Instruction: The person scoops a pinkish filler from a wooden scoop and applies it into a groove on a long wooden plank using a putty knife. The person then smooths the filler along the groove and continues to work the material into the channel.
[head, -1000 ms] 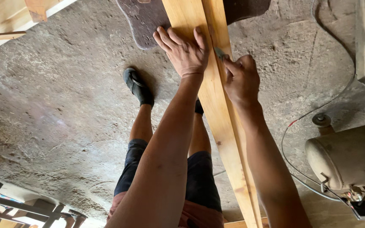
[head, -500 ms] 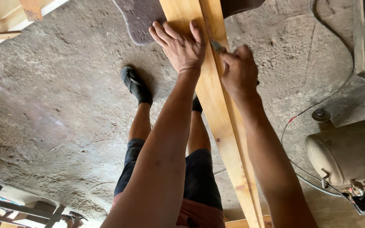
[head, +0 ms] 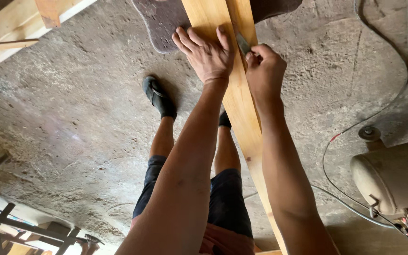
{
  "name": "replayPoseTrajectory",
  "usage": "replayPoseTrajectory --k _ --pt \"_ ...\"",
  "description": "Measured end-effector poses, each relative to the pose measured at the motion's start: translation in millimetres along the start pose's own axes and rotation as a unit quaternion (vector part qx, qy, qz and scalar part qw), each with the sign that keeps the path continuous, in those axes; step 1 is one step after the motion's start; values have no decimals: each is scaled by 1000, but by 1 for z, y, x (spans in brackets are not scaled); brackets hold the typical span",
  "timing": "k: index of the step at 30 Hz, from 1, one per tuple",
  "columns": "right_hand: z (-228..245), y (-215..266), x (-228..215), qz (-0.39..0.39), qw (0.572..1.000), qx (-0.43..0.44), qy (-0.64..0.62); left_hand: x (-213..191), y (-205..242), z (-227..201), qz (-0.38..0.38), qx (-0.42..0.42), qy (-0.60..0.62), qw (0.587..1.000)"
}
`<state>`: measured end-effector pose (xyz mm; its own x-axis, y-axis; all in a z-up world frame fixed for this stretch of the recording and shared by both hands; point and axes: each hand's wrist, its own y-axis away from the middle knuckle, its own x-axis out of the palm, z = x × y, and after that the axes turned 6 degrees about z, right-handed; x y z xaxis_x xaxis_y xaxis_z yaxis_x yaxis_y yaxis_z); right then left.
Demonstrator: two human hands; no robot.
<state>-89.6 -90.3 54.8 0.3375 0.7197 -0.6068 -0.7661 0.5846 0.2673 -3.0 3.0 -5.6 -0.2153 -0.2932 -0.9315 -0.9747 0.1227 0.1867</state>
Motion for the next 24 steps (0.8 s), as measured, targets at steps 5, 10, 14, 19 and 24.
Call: replayPoseTrajectory --k 5,10,14,19,24 --pt "-1 25 -23 65 994 84 25 0 3 -2 1 0 14 1000" --pt "-10 -7 -59 87 994 -59 19 0 2 3 6 0 -14 1000" --pt "-16 -50 -60 101 968 -195 125 3 1 -2 4 4 0 1000" --pt "-21 -35 -58 152 950 -220 159 2 5 4 16 2 -18 1000" --pt "-22 14 -43 182 957 -94 206 1 2 2 22 -9 -9 1000"
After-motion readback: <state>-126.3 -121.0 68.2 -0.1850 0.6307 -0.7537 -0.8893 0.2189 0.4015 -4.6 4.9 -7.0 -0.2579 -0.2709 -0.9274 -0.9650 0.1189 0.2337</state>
